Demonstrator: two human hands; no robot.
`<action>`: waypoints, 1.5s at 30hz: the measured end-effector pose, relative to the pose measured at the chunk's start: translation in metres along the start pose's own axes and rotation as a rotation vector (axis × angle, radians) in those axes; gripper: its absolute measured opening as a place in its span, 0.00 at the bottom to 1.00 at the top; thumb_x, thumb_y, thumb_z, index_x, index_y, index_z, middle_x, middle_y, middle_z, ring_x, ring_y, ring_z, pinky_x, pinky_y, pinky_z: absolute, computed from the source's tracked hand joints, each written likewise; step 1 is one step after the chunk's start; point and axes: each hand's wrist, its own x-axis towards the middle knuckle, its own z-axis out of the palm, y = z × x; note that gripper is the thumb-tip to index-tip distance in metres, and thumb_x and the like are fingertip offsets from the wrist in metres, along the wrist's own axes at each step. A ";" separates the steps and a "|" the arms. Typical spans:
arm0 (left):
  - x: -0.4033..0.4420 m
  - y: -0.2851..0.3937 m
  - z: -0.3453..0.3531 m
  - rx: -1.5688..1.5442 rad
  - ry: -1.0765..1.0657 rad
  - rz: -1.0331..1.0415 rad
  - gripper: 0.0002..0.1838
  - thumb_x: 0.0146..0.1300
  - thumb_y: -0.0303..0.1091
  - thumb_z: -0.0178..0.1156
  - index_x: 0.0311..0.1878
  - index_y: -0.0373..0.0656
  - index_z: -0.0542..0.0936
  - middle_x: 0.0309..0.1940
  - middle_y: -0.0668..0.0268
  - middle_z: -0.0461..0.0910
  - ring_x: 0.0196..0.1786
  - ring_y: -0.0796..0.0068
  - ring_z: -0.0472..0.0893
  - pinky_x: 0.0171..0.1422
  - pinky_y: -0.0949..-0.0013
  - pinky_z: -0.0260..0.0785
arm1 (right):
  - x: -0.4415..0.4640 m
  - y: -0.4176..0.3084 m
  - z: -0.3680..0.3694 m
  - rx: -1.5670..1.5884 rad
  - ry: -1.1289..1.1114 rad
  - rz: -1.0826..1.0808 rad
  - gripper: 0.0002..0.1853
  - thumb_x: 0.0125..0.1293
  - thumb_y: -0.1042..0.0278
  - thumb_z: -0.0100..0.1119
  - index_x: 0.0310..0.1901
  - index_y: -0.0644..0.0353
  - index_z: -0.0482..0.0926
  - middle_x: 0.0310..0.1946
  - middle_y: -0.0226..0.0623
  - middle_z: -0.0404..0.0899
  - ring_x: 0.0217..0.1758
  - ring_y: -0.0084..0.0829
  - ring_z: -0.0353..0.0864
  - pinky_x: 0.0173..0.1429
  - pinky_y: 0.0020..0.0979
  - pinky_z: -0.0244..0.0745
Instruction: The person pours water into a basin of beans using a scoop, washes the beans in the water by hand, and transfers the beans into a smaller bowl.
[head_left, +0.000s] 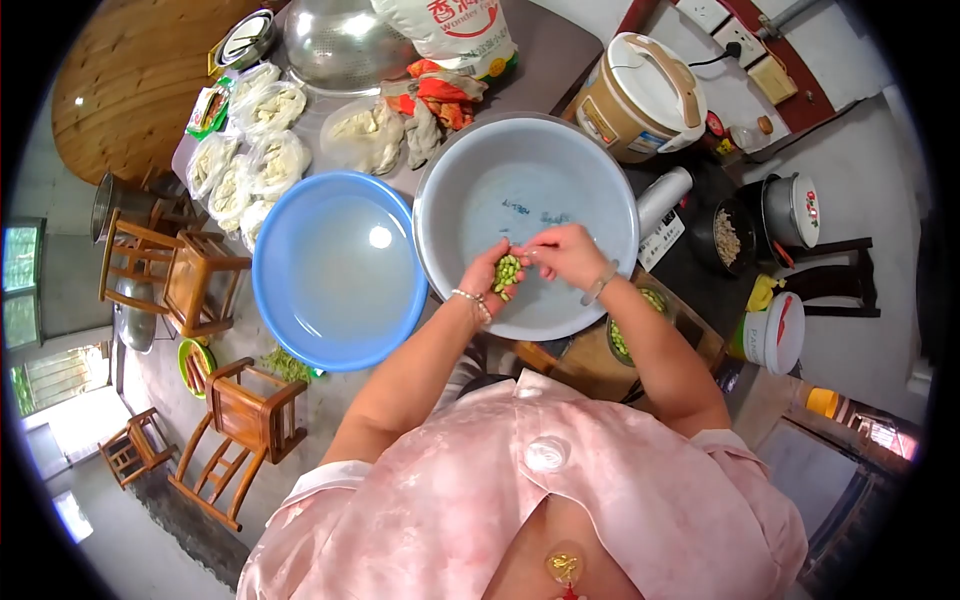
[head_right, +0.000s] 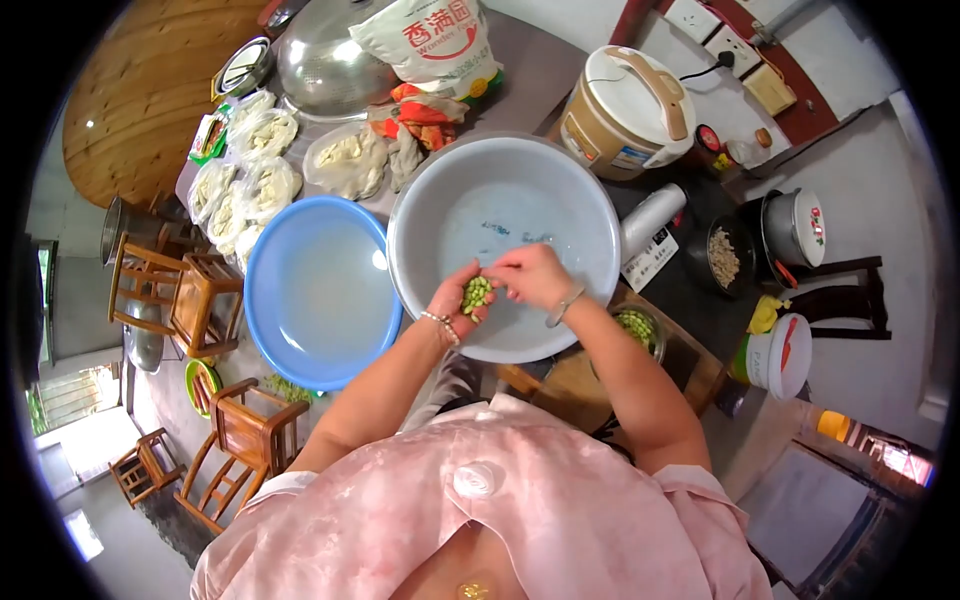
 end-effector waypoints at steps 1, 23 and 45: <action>0.005 -0.004 0.001 0.001 -0.008 0.003 0.13 0.65 0.43 0.46 0.32 0.44 0.72 0.24 0.68 0.73 0.21 0.80 0.69 0.16 0.81 0.55 | -0.004 -0.003 0.005 -0.063 -0.022 -0.051 0.07 0.57 0.74 0.52 0.33 0.62 0.80 0.20 0.30 0.78 0.17 0.19 0.72 0.21 0.21 0.69; -0.029 0.001 -0.016 -0.050 -0.112 -0.096 0.14 0.64 0.44 0.48 0.28 0.45 0.70 0.25 0.66 0.71 0.20 0.80 0.66 0.15 0.82 0.51 | 0.041 0.113 -0.016 -1.313 -0.088 0.082 0.08 0.48 0.81 0.50 0.29 0.65 0.79 0.32 0.52 0.77 0.37 0.46 0.78 0.43 0.38 0.74; -0.004 -0.011 -0.006 -0.185 -0.012 -0.086 0.12 0.64 0.39 0.46 0.37 0.43 0.74 0.33 0.63 0.78 0.35 0.69 0.79 0.27 0.74 0.71 | -0.018 -0.002 0.020 -0.260 0.136 -0.140 0.12 0.61 0.63 0.49 0.30 0.63 0.78 0.18 0.41 0.76 0.16 0.32 0.76 0.28 0.31 0.71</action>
